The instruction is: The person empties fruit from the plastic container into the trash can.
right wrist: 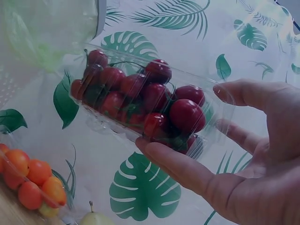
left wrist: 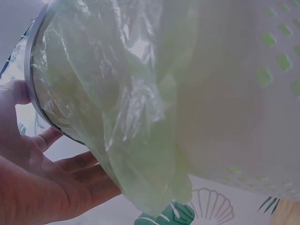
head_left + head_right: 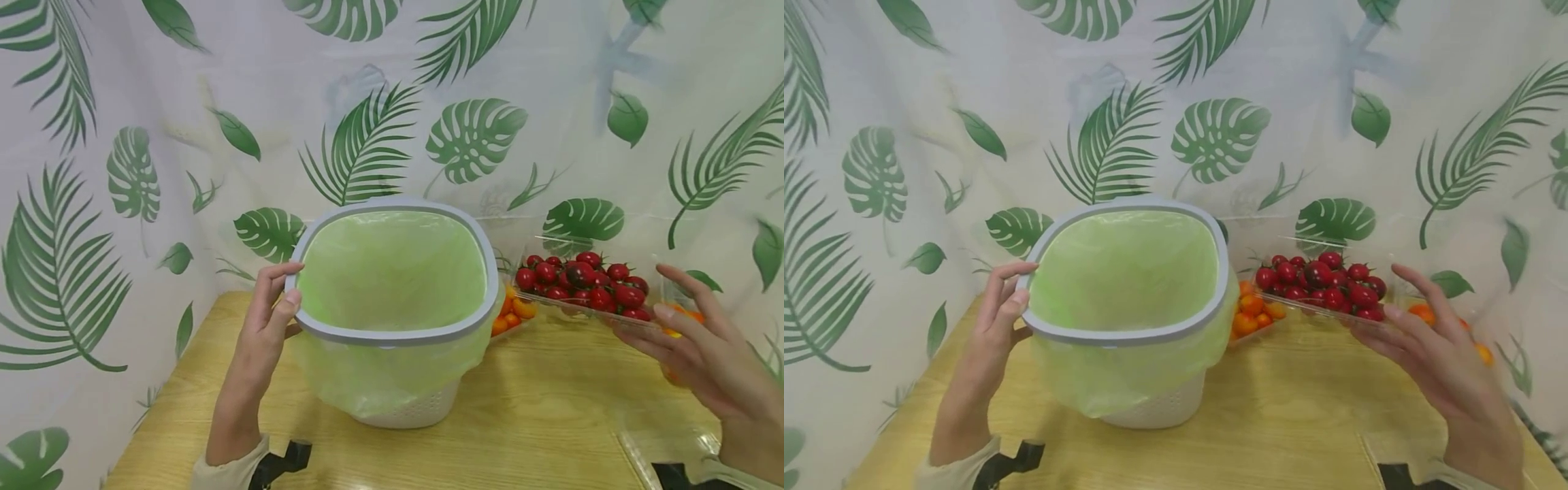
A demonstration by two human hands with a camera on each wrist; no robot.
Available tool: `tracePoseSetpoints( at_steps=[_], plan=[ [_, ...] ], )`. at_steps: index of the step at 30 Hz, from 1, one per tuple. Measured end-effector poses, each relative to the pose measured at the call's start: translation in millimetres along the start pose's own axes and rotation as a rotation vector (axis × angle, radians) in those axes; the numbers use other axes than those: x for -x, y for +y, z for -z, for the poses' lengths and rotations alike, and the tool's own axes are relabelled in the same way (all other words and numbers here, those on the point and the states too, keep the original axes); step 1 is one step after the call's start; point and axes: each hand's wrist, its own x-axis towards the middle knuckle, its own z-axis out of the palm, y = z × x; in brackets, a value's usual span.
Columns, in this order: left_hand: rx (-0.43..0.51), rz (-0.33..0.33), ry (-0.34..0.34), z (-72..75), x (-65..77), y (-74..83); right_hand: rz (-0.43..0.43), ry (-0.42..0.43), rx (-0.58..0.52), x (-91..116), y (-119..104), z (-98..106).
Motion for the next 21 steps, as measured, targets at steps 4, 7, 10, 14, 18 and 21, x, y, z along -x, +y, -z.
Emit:
tracePoseSetpoints(
  at_steps=[4,7,10,14,18,21],
  plan=[
    [-0.003,-0.002,0.000,-0.3,0.4,1.3,0.014,0.028,-0.086,-1,-2,-7],
    [-0.005,-0.004,0.001,0.3,0.5,2.5,0.018,0.053,-0.112,-3,-2,-13],
    [-0.001,-0.012,0.001,1.6,1.5,3.1,0.009,0.076,-0.114,-3,-4,-18],
    [-0.001,-0.021,-0.008,1.0,2.3,3.2,0.012,0.130,-0.123,-1,-6,-21],
    [-0.005,-0.017,-0.010,-0.2,2.2,3.1,0.043,0.169,-0.136,1,-10,-24],
    [-0.010,-0.018,-0.007,-0.6,1.4,2.8,0.067,0.185,-0.112,0,-11,-25]
  ],
)
